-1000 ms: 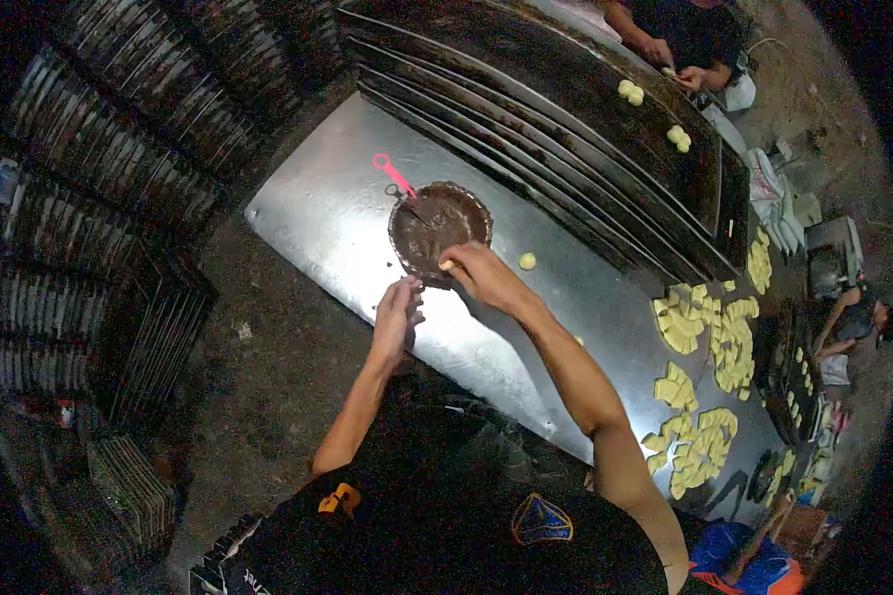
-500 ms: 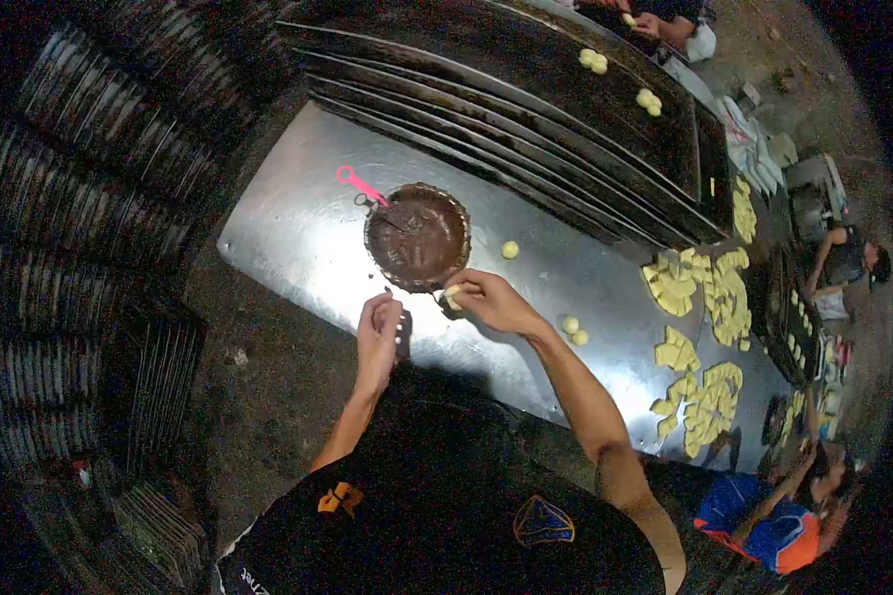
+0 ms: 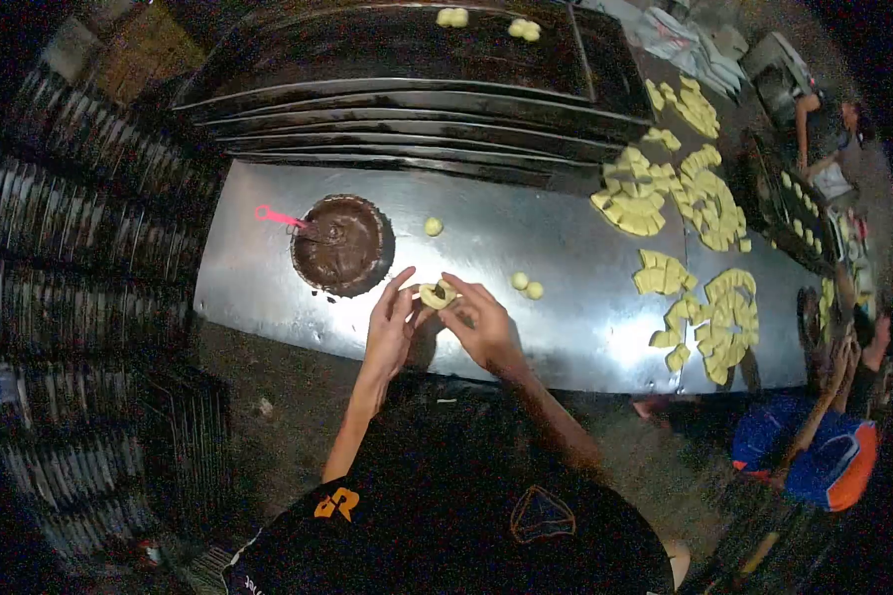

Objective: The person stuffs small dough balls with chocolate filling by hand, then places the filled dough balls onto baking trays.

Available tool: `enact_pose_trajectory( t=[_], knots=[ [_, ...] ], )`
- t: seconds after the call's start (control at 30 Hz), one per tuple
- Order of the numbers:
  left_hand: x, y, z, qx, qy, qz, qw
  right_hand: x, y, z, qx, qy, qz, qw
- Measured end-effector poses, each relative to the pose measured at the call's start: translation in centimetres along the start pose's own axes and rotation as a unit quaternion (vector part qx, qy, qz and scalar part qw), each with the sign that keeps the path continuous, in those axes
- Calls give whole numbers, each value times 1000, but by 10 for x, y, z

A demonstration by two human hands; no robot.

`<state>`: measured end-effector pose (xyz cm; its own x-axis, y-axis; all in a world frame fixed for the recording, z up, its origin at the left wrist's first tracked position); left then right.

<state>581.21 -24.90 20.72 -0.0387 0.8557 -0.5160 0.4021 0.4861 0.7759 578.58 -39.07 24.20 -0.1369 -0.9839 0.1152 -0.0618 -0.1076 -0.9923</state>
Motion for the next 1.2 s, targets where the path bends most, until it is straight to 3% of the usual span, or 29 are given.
enact_pose_trajectory(
  t=[0.03, 0.13, 0.2, 0.27, 0.33, 0.37, 0.4, 0.47, 0.5, 0.53, 0.57, 0.6, 0.67, 0.73, 0.8, 0.87, 0.93, 1.0, 1.03, 1.07, 1.13, 1.17, 1.2],
  knots=[
    [-9, 5, -4, -19, -9, 54, 998, 6, -24, -3, 93, -1, -116, 989],
    [-30, 14, -13, -100, -33, 188, 977, 13, -25, -4, 144, -50, -159, 975],
    [-52, 20, -26, -190, -68, 412, 888, 22, -33, -3, 178, -48, -220, 958],
    [-59, 12, -29, -202, -78, 397, 892, 34, -53, -4, 243, 21, -213, 946],
    [-66, 11, -32, -261, -92, 429, 860, 35, -44, -4, 253, 10, -209, 945],
    [-59, 11, -29, -238, -35, 372, 896, 37, -32, 0, 201, -1, -181, 963],
    [-44, -1, -26, -134, 30, 274, 952, 38, -21, 3, 150, -12, -153, 977],
    [-25, -39, -7, 25, 19, 144, 989, 38, -24, 4, 140, 4, -136, 981],
    [-16, -46, -1, 24, 21, 139, 990, 37, -18, 4, 157, 6, -101, 982],
    [-14, -48, 3, 8, 3, 171, 985, 34, -11, 5, 172, 9, -65, 983],
    [-10, -53, 8, -7, -16, 203, 979, 31, 14, 10, 126, -46, -89, 987],
    [8, -70, 21, -49, -9, 233, 971, 27, 39, 16, 160, -121, -225, 953],
    [11, -59, 22, -185, 5, 468, 864, 27, 53, 22, 249, -68, -363, 895],
    [11, -30, 15, -306, 46, 541, 782, 16, 59, 38, 226, -24, -349, 909],
    [21, -11, 20, -249, 70, 387, 885, -17, 56, 42, 279, 4, -435, 856],
    [30, 3, 23, -207, 89, 389, 893, -59, 89, 18, 276, -64, -522, 805],
    [28, 21, 18, -210, 91, 363, 903, -63, 65, -18, 388, -104, -363, 841],
    [34, 22, 24, -209, 55, 328, 920, -33, 82, -1, 369, -76, -366, 851],
    [29, 30, 24, -213, 45, 358, 908, -24, 83, 16, 367, -31, -459, 808],
    [20, 39, 28, -220, 35, 386, 895, -19, 60, 29, 365, 55, -451, 813],
    [8, 40, 47, -246, 17, 390, 887, -40, 75, 45, 325, 81, -466, 819],
    [2, 45, 52, -264, 2, 403, 876, -55, 80, 34, 298, 43, -520, 799],
    [-4, 48, 59, -260, -15, 448, 855, -59, 74, 17, 303, 48, -457, 835]
  ],
)
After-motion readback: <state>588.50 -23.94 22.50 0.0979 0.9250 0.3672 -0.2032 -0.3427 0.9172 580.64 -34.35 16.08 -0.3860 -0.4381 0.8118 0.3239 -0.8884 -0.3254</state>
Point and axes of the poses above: each hand's wrist, its own z-axis towards the middle knuckle, its own x-axis out of the back of the hand, y = z × x, the point moved 9 cm from there along z, towards the middle knuckle, and after that the axes turned 7 degrees about y, right-handed, at the moved point
